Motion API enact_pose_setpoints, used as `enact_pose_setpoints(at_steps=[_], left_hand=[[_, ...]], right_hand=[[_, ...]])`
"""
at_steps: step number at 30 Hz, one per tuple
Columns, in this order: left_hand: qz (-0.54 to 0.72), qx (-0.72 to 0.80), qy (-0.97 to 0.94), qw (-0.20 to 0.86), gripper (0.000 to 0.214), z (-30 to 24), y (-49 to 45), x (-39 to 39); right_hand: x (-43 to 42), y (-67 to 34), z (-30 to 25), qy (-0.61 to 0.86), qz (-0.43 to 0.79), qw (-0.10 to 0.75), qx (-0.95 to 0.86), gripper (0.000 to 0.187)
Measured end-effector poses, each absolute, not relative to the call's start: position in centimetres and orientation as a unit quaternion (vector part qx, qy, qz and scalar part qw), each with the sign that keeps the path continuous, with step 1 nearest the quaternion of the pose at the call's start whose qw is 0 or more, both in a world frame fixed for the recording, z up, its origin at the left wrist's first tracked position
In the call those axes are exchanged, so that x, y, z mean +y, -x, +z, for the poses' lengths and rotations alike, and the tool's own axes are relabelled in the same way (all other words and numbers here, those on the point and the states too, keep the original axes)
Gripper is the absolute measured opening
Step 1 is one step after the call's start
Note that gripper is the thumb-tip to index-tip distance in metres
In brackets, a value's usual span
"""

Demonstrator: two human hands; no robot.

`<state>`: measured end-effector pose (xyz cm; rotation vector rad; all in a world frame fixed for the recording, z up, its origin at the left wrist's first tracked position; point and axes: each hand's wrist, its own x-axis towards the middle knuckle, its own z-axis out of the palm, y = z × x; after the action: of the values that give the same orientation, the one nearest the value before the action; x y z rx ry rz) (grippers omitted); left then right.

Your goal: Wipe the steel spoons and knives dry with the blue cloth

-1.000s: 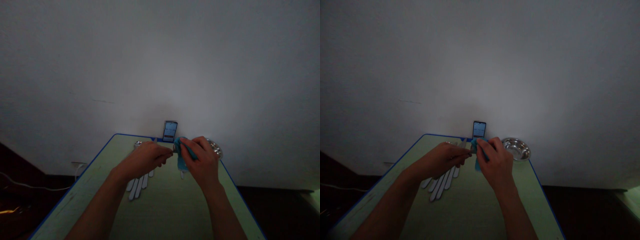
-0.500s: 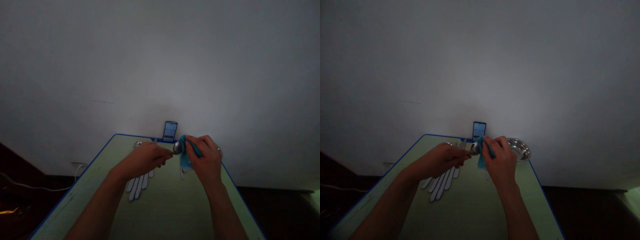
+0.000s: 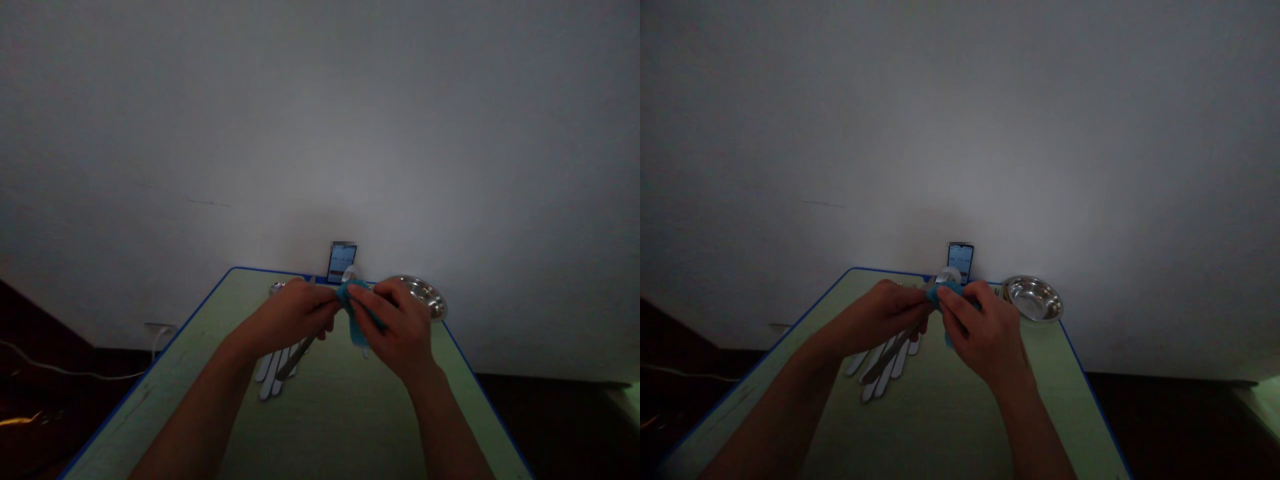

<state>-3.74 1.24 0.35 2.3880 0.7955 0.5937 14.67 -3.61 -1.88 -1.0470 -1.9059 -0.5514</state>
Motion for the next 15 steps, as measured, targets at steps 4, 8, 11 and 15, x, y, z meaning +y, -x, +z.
enact_pose_setpoints(at_steps=[4,8,11,15], left_hand=[[0.220,0.295,-0.890,0.268,0.030,0.42,3.74,1.23],[0.217,0.296,-0.899,0.238,0.032,0.46,3.91,1.24],[0.206,0.290,-0.908,0.221,0.029,0.42,4.02,1.28],[0.203,0.270,-0.915,0.221,0.025,0.18,4.06,1.40]], right_hand=[[-3.45,-14.77,-2.02,0.425,-0.226,0.431,-0.763,0.023],[-3.39,-14.88,-2.07,0.423,-0.221,0.439,-0.761,0.023],[-3.33,-14.97,-2.10,0.429,-0.215,0.445,-0.756,0.023],[-3.27,-15.12,-2.17,0.445,-0.207,0.450,-0.746,0.023]])
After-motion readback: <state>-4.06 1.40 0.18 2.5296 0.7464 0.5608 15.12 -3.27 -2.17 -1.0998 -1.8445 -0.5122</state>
